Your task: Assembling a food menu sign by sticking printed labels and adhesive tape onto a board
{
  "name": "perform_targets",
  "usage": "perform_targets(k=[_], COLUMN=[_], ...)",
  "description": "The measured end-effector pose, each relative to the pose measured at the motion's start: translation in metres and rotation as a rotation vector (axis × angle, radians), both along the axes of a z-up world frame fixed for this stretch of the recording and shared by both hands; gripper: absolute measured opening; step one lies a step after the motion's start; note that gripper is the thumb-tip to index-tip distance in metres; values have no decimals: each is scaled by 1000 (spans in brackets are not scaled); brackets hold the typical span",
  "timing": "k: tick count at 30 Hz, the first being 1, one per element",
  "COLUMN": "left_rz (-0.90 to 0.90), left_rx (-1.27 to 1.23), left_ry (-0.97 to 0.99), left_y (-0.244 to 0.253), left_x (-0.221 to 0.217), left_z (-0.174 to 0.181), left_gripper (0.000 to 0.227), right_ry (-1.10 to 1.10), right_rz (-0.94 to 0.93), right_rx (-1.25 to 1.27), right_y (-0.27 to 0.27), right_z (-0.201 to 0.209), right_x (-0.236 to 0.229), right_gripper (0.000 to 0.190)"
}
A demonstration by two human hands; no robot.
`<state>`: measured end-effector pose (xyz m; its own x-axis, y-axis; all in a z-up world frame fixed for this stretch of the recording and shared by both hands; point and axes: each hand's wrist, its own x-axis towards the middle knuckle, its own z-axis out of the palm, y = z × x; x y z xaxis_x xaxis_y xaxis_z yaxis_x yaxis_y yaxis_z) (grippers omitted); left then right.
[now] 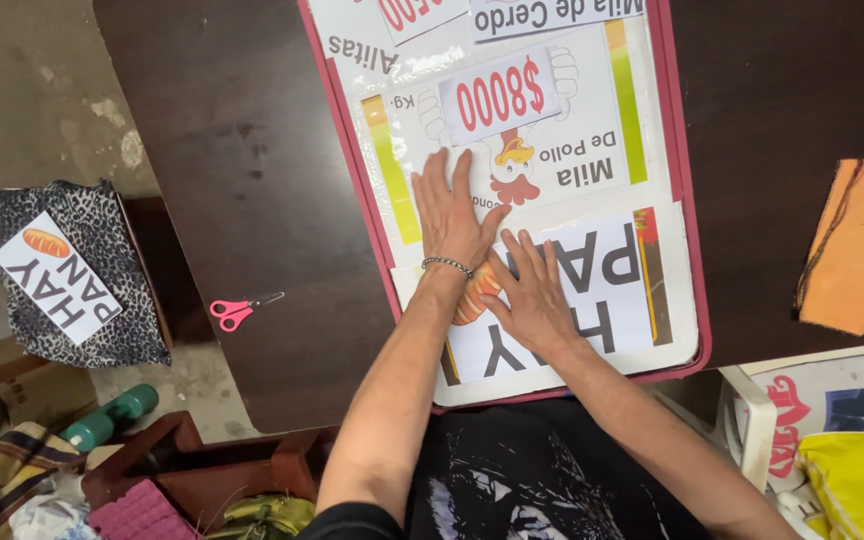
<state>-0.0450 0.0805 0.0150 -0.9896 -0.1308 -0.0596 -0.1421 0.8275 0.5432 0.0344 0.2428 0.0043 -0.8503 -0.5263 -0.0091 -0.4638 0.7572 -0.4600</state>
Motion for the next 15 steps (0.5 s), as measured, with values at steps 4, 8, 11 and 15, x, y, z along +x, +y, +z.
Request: perform_targets(k=[4, 8, 11, 15], left_rz=[124, 231, 299, 280], left_rx=[-56, -80, -151, -13], left_ry=[-16, -67, -58, 39], left_y=[9, 15, 15, 3], left_x=[0, -7, -24, -19], left_z=[9, 8, -2, 5], left_gripper=[95, 97, 98, 75], right_ry=[28, 22, 22, 12], right_rz=[9, 14, 14, 31], right_rx=[7, 55, 63, 59], right_y=[-1, -1, 0, 1], right_z=[3, 8, 5, 7], right_x=[-1, -2, -1, -3], right_gripper=[67, 73, 75, 74])
